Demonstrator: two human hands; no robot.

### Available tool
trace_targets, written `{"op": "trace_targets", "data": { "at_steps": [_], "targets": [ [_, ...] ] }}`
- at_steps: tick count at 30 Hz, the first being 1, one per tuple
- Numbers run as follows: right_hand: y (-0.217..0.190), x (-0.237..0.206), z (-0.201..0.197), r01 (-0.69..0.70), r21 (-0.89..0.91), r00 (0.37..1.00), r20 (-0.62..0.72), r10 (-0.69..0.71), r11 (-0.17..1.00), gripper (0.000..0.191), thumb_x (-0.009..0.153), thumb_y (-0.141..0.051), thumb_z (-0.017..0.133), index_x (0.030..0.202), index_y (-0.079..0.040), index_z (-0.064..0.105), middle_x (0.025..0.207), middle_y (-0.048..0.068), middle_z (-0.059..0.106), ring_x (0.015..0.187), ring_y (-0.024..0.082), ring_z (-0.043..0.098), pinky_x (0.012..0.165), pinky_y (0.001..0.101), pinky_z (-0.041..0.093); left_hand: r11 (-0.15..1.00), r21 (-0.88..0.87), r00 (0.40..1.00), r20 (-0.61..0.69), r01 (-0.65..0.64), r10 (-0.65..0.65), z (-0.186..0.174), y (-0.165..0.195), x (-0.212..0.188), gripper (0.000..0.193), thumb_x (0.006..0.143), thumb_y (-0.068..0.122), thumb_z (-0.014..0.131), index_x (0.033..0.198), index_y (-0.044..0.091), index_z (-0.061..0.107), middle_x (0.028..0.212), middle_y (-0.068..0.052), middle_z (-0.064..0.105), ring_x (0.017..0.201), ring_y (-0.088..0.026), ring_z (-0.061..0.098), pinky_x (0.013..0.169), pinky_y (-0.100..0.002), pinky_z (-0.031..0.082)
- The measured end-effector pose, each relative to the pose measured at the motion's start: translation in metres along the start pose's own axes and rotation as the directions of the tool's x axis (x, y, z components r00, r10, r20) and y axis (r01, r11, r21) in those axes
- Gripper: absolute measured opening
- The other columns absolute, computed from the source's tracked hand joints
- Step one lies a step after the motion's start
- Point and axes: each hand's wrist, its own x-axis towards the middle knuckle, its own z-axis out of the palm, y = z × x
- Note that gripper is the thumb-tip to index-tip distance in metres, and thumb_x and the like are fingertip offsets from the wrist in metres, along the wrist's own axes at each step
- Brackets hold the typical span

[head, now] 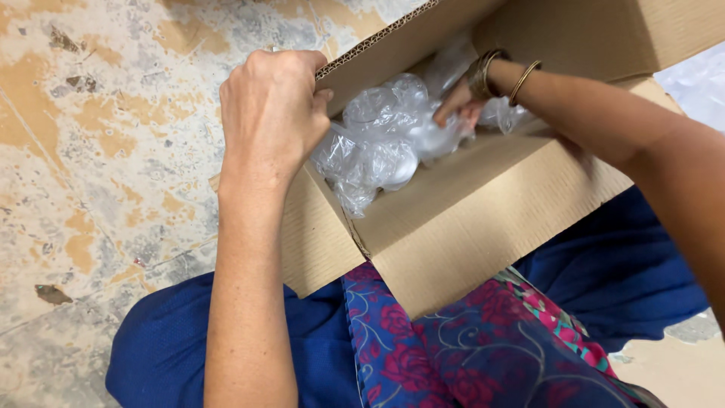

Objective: The person sits on the floor and packs plastic-wrapped items one at a time into an open cardboard box, arranging them inside. They also seal a closed cardboard box using a roll of tape before continuing to fill the open box.

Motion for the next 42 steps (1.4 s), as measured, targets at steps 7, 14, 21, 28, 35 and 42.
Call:
{"op": "trace_targets", "data": {
  "at_steps": [7, 14, 21, 28, 35, 42],
  "targets": [
    [0.011, 0.008, 0.005, 0.001, -0.009, 0.988, 0.154, 0.000, 1.000, 0.053, 0.090, -0.050, 0.065, 0.125, -0.011, 0.065, 0.129, 0.001, 0.061, 0.083, 0.018, 0.062, 0.081, 0.0342, 0.058, 1.000, -0.003, 1.000, -0.007, -0.017, 0.017, 0.003, -0.003, -0.001, 0.016, 0.078, 0.011, 0.084, 0.094, 0.009, 0.080, 0.080, -0.023, 0.071, 0.079, -0.044, 0.070, 0.070, -0.052, 0.055],
    [0.015, -0.002, 0.006, 0.099, -0.099, 0.995, -0.008, -0.100, 0.990, 0.057, 0.087, -0.056, 0.060, 0.132, -0.020, 0.062, 0.132, 0.004, 0.067, 0.101, 0.018, 0.072, 0.097, 0.0364, 0.054, 0.999, -0.012, 0.997, -0.054, -0.048, 0.047, 0.003, -0.005, -0.001, 0.025, 0.074, 0.011, 0.085, 0.098, 0.008, 0.080, 0.079, -0.025, 0.070, 0.076, -0.044, 0.070, 0.069, -0.052, 0.055],
    [-0.003, -0.030, -0.018, -0.040, -0.405, 0.927, -0.355, -0.117, 0.913, 0.086, 0.078, -0.069, 0.070, 0.133, -0.003, 0.067, 0.126, 0.018, 0.072, 0.113, 0.030, 0.068, 0.103, 0.0457, 0.054, 0.999, -0.006, 0.998, -0.048, -0.039, 0.038, 0.003, -0.003, -0.002, 0.023, 0.075, 0.011, 0.085, 0.097, 0.009, 0.081, 0.079, -0.024, 0.071, 0.077, -0.044, 0.070, 0.068, -0.051, 0.055],
    [-0.003, -0.018, -0.016, -0.351, -0.512, 0.657, -0.731, -0.184, 0.784, 0.091, 0.073, -0.067, 0.081, 0.128, 0.003, 0.066, 0.116, 0.024, 0.070, 0.101, 0.035, 0.070, 0.089, 0.0487, 0.056, 0.999, -0.027, 0.998, -0.050, -0.048, 0.046, 0.001, -0.001, -0.001, 0.031, 0.072, 0.011, 0.085, 0.103, 0.011, 0.081, 0.082, -0.023, 0.072, 0.077, -0.043, 0.071, 0.069, -0.050, 0.056],
    [0.020, -0.009, -0.043, -0.086, -0.439, 0.803, -0.562, -0.198, 0.894, 0.051, 0.086, -0.043, 0.070, 0.110, 0.002, 0.075, 0.101, 0.017, 0.080, 0.096, 0.030, 0.069, 0.086, 0.0462, 0.056, 0.999, -0.011, 0.999, -0.019, -0.040, 0.039, 0.002, -0.003, 0.001, 0.024, 0.076, 0.012, 0.085, 0.099, 0.010, 0.081, 0.081, -0.023, 0.072, 0.077, -0.043, 0.071, 0.070, -0.051, 0.056],
    [0.029, -0.019, -0.032, -0.325, -0.774, 0.842, -0.498, -0.207, 0.543, 0.065, 0.088, -0.061, 0.071, 0.127, -0.008, 0.069, 0.122, 0.012, 0.068, 0.110, 0.032, 0.064, 0.098, 0.0459, 0.046, 1.000, -0.024, 1.000, 0.014, -0.010, 0.011, 0.006, -0.002, 0.000, 0.025, 0.077, 0.010, 0.084, 0.102, 0.011, 0.081, 0.083, -0.021, 0.074, 0.076, -0.039, 0.073, 0.070, -0.048, 0.057]
  ]
}}
